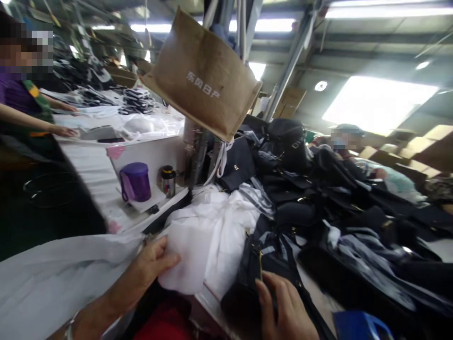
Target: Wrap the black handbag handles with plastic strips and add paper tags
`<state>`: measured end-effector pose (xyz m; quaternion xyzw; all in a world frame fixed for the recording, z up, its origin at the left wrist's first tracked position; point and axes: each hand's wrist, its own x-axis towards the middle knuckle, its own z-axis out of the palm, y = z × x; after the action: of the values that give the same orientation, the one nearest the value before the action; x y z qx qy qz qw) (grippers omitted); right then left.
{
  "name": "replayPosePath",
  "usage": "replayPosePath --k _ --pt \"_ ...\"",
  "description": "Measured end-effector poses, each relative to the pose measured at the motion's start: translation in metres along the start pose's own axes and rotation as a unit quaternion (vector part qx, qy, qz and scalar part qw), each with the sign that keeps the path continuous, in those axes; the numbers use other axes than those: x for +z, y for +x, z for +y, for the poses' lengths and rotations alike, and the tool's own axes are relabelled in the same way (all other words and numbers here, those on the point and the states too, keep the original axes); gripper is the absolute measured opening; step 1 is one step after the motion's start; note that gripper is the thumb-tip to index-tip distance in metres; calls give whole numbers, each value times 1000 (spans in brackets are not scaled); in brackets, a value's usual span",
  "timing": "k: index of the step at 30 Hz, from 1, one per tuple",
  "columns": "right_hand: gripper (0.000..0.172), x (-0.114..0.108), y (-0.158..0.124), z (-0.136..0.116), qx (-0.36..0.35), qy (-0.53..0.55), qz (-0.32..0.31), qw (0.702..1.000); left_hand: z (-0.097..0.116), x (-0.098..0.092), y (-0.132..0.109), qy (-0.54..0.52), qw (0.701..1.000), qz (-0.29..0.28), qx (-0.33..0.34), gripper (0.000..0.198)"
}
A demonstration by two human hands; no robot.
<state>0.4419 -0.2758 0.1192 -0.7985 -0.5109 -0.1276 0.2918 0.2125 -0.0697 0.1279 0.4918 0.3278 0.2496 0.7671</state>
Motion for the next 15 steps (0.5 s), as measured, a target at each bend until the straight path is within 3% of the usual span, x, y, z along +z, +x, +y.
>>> replayPosePath --k 2,5,7,9,11,13,15 --pt "32 -1 19 17 93 -10 -82 992 -4 31 18 7 999 -44 -1 55" --pt "29 8 41 32 183 14 -201 962 -6 65 37 9 998 -52 -15 50" --pt "49 24 49 38 219 72 -232 945 -6 79 45 4 999 -48 -23 47" --pt "75 43 53 44 266 158 -232 922 -6 88 51 5 999 -38 -25 43" --pt "89 58 55 49 334 282 -198 877 -5 91 56 1 999 -33 -31 43" --pt "89 66 57 53 393 395 -155 815 -6 91 60 -9 998 -42 -45 44" --pt "78 66 60 54 418 461 -133 771 -9 90 65 -16 997 -49 -57 47"
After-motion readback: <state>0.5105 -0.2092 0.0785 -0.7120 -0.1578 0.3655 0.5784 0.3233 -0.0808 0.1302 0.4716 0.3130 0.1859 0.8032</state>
